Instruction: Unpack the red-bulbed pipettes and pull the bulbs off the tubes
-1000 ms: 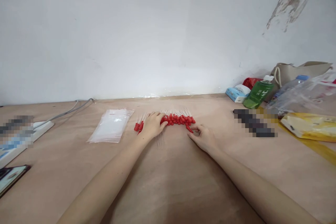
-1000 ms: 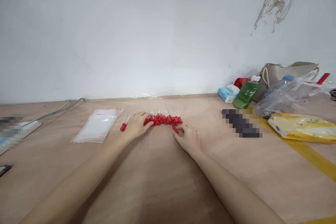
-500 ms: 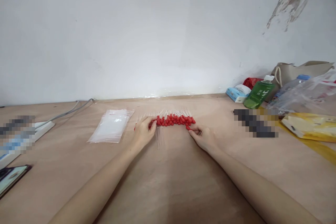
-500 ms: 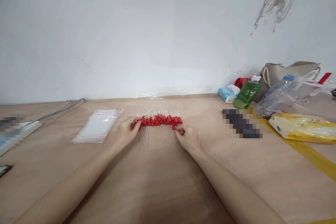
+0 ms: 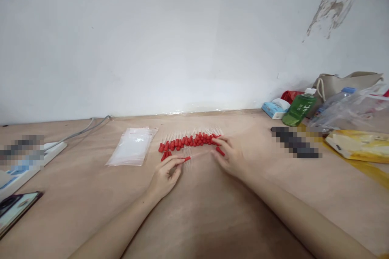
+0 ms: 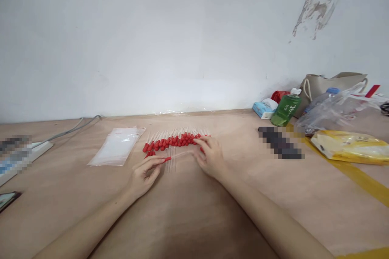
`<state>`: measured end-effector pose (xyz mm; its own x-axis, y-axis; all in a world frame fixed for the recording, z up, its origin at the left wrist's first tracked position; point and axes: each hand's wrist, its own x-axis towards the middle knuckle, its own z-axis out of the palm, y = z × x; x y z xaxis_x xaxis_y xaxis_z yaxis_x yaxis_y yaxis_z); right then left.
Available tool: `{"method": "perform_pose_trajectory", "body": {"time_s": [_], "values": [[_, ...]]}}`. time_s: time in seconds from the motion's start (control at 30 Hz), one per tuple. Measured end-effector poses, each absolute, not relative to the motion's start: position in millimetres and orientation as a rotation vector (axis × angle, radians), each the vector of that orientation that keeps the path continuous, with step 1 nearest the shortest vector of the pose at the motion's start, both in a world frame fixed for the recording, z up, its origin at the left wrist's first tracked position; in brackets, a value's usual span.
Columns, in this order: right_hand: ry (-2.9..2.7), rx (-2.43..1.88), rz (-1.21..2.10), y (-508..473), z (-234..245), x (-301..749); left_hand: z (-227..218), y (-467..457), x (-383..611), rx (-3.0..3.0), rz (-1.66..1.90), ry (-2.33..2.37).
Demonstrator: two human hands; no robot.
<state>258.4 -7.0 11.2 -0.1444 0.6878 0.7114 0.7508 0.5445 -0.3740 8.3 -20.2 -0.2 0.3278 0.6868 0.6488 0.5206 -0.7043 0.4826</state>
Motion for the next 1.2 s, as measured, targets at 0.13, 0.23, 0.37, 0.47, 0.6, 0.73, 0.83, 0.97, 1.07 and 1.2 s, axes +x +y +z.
{"method": "perform_pose_trajectory", "body": {"time_s": [0.13, 0.23, 0.37, 0.47, 0.6, 0.73, 0.83, 0.97, 1.07, 1.2], "values": [[-2.219, -0.961, -0.204, -10, 12, 239, 1, -23, 7, 2.51, 1.293, 1.066], [-2.275, -0.936, -0.152, -10, 3, 232, -1, -24, 5, 2.525, 1.298, 1.057], [-2.252, -0.952, -0.109, -11, -6, 228, 2, -26, 8, 2.538, 1.255, 1.062], [-2.252, -0.923, -0.123, -14, -7, 226, 6, -25, 14, 2.628, 1.152, 1.143], [-2.258, -0.884, -0.182, -18, -5, 225, 6, -20, 18, 2.809, 1.083, 1.167], [-2.275, -0.849, -0.238, -21, -5, 225, 4, -19, 15, 2.895, 0.998, 1.178], [-2.303, -0.836, -0.234, -25, -6, 226, 4, -24, 13, 2.933, 0.952, 1.162], [-2.322, -0.829, -0.208, -26, -7, 233, 2, -29, 8, 2.909, 0.92, 1.138], [-2.251, -0.902, -0.156, -21, -7, 245, 3, -26, -6, 2.755, 1.043, 1.191], [-2.012, -1.084, -0.039, -12, -9, 249, 12, -16, -29, 2.408, 1.395, 1.554]]}}
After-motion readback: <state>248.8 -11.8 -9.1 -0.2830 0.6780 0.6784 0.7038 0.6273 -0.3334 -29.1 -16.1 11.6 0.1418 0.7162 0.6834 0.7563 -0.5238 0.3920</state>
